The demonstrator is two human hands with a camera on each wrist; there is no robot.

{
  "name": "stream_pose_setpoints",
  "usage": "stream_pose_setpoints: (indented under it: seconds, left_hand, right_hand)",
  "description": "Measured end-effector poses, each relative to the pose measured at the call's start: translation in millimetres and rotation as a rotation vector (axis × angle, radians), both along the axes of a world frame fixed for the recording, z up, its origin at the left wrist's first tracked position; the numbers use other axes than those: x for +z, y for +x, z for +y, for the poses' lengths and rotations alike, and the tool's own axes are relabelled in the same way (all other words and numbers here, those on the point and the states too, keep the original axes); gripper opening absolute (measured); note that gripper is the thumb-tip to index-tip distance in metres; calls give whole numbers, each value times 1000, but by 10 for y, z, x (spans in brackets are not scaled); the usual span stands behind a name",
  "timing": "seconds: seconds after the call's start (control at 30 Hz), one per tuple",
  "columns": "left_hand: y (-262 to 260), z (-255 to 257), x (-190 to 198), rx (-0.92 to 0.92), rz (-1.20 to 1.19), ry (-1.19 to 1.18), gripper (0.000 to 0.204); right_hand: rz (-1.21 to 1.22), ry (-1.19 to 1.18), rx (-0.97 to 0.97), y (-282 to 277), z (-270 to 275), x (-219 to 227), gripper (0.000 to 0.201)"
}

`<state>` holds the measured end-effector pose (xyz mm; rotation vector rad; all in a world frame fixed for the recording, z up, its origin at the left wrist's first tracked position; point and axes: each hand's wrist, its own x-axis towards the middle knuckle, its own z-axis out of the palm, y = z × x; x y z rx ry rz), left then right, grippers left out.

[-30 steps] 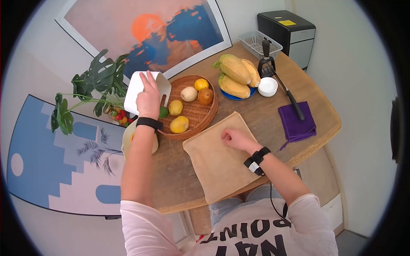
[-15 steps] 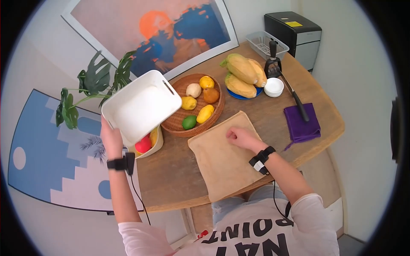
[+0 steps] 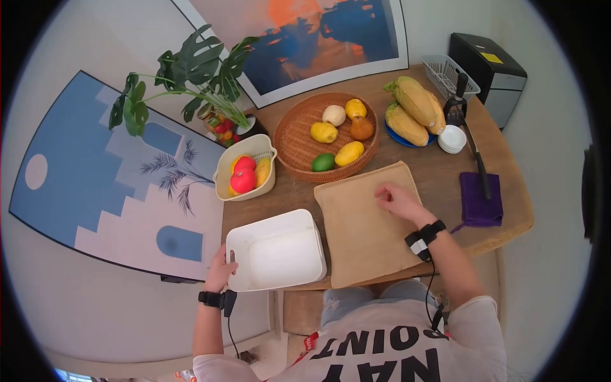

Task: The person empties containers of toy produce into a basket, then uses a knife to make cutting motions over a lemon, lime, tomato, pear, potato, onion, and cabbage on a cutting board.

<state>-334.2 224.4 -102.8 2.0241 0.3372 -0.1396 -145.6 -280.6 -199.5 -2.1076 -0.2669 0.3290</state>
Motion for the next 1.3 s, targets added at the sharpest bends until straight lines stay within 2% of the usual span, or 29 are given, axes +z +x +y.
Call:
stream_pose_setpoints:
  seconds: [0.1, 0.2, 0.3, 0.33, 0.37, 0.4, 0.5, 0.63, 0.7, 0.77, 0.8, 0.9, 1.03, 1.07, 1.17, 1.23, 1.3]
  left_hand:
    - [56, 159, -134, 12, 5, 43, 52]
    - [258, 444, -158, -135, 70, 200, 53]
    - [632, 280, 550, -76, 518, 387, 62]
    - [802, 474, 494, -52, 489, 567, 71]
    - [1046, 697, 412, 33, 436, 518, 70]
    - [1268, 922, 303, 31, 235, 539, 69]
    - [1991, 1184, 44, 239, -80, 522, 55]
    - [2687, 1813, -437, 336, 228, 180, 36]
    - [2638, 1461, -332, 292, 225, 152, 27]
    - [2792, 1721, -631, 219, 247, 189, 24]
    - [2853, 1819, -711, 202, 241, 331, 19]
    - [2768, 1689, -466, 99, 282, 159, 14]
    - [2771, 1576, -103, 186, 130, 29, 12]
    - [2735, 1414, 116, 156, 132, 21, 14]
    - [2870, 1116, 542, 153, 52, 113, 17]
    - [2788, 358, 1027, 151, -84, 275, 20]
    - [2897, -140, 1214, 109, -231, 425, 24]
  right_hand:
    - [-22, -51, 7, -40, 20, 72, 22]
    - [-72, -3, -13, 0, 8, -55, 24]
    - [-52, 49, 7, 12, -5, -77, 23]
    - [-34, 41, 4, 10, -16, -62, 23]
    - [-16, 35, 8, 4, -15, -28, 23]
    - [-1, 29, 13, 15, -1, -10, 22]
    - [5, 53, 5, 37, 0, -92, 22]
    - [-62, -10, -10, -37, 0, -28, 22]
    - [-93, -3, 5, -37, 8, -25, 23]
    - [-89, 5, -1, -41, -6, -8, 23]
    - [-86, 12, 4, -39, 0, -13, 23]
    - [-27, 26, 1, -53, 13, 60, 22]
    - [-44, 12, -4, -51, 23, 54, 21]
    - [-55, 10, -6, -63, 24, 71, 21]
    - [-79, -1, -3, -79, 27, 106, 21]
    - [-87, -8, 1, -87, 28, 119, 21]
    - [-92, -11, 5, -88, 32, 115, 21]
